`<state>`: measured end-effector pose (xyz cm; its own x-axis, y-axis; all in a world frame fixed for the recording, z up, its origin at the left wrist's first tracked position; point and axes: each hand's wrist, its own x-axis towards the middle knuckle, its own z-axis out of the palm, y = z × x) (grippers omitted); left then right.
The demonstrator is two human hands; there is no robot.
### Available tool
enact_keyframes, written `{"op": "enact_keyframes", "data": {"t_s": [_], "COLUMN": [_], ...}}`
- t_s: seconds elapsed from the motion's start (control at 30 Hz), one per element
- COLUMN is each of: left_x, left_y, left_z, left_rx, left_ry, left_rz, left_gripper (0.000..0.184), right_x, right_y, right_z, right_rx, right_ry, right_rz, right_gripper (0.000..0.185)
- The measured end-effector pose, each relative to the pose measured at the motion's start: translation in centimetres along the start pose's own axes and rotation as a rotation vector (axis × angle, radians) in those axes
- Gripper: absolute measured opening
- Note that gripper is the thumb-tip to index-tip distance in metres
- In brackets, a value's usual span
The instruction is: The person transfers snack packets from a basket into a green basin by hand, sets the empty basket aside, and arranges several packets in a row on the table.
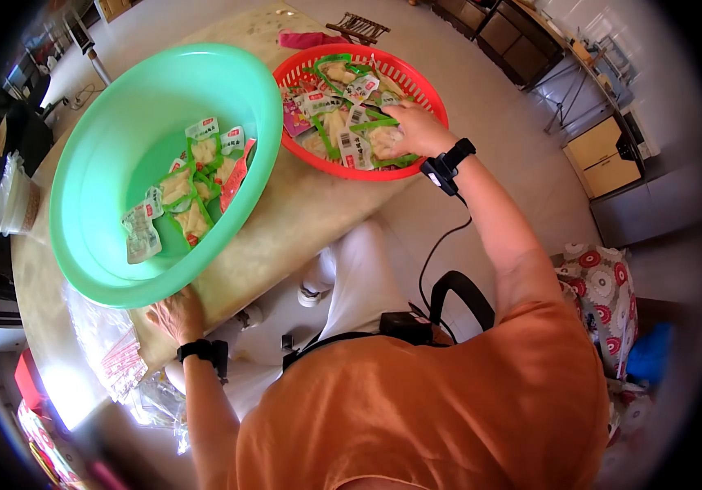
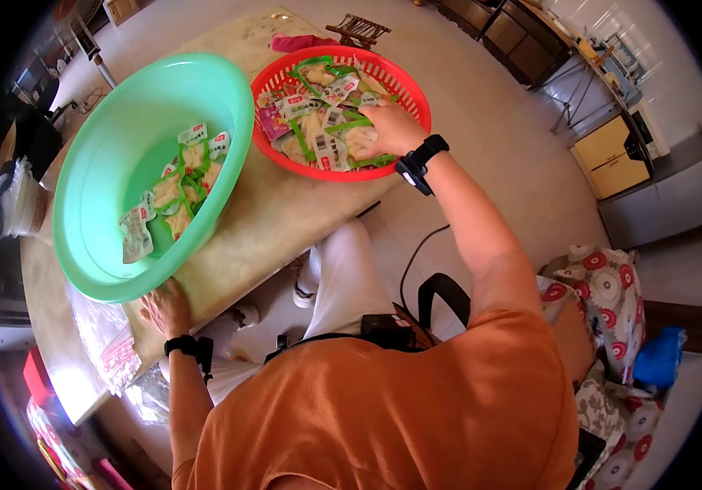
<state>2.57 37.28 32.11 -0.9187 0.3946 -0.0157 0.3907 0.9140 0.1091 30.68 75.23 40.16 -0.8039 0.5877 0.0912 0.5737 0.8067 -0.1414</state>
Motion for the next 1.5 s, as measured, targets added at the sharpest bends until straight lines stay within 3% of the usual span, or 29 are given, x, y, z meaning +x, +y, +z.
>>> {"op": "enact_keyframes", "data": {"t_s": [0.07, 0.23, 0.37, 0.43, 0.5, 0.57, 0.7, 0.73, 0.8, 0.83, 0.9, 1.0, 1.17, 1.23, 1.4, 1.47, 1.5], "left_x": [0.1, 0.0, -0.2, -0.2, -0.1, 0.0, 0.4, 0.4, 0.4, 0.5, 0.8, 0.8, 1.0, 1.0, 1.2, 1.0, 0.7], "left_y": [-0.2, -0.1, 0.2, 0.1, 0.0, -0.2, -0.9, -1.2, -1.6, -1.8, -2.0, -2.0, -2.6, -2.6, -2.6, -2.1, -2.1], "left_z": [0.5, 0.2, -0.2, 0.0, 0.2, 0.1, 0.1, 0.7, 2.4, 2.5, 2.2, 1.6, 3.0, 3.0, 2.5, 2.1, 2.1], "left_rx": [-0.001, -0.009, -0.031, -0.026, -0.022, -0.03, -0.04, -0.044, -0.149, -0.143, -0.188, -0.237, -0.167, -0.171, -0.183, -0.193, -0.196], "left_ry": [0.031, 0.024, 0.02, 0.041, 0.032, 0.01, -0.042, -0.036, 0.279, 0.289, 0.155, 0.133, 0.217, 0.212, 0.117, 0.022, 0.082], "left_rz": [0.006, 0.008, 0.01, 0.0, 0.009, 0.005, 0.016, -0.008, 0.042, 0.013, 0.016, 0.009, 0.026, 0.028, 0.004, 0.029, 0.028], "left_gripper": [0.045, 0.045, 0.046, 0.046, 0.046, 0.046, 0.045, 0.045, 0.034, 0.034, 0.034, 0.035, 0.035, 0.035, 0.037, 0.038, 0.038], "right_x": [0.1, 0.3, -0.1, -0.5, -0.2, 0.4, 2.4, 3.2, 5.0, 6.2, 8.5, 12.3, 17.5, 18.3, 16.8, 15.5, 14.7], "right_y": [0.0, 1.1, 1.6, 1.5, 1.1, 0.4, -4.3, -5.3, -7.5, -8.6, -10.7, -13.5, -18.4, -19.9, -20.7, -18.5, -16.7], "right_z": [-0.8, -1.1, -2.6, -3.9, -5.2, -5.7, -7.1, -7.4, -7.7, -7.9, -7.9, -7.0, -4.8, -4.3, -6.4, -8.3, -9.0], "right_rx": [0.046, 0.144, 0.085, 0.885, 1.006, 1.493, 1.691, 1.687, 1.723, 1.722, 1.755, 1.728, 1.518, 1.518, 1.472, 1.469, 1.464], "right_ry": [0.039, -0.232, -0.2, -0.135, -0.154, -0.182, -0.268, -0.289, -0.338, -0.365, -0.44, -0.432, -0.415, -0.43, -0.364, -0.381, -0.416], "right_rz": [-0.013, 0.003, -0.011, 0.237, 0.273, 0.164, 0.144, 0.126, 0.13, 0.107, 0.072, 0.11, 0.163, 0.029, -0.048, -0.096, -0.172], "right_gripper": [0.062, 0.055, 0.048, 0.039, 0.035, 0.046, 0.05, 0.05, 0.033, 0.033, 0.03, 0.027, 0.026, 0.033, 0.038, 0.038, 0.038]}}
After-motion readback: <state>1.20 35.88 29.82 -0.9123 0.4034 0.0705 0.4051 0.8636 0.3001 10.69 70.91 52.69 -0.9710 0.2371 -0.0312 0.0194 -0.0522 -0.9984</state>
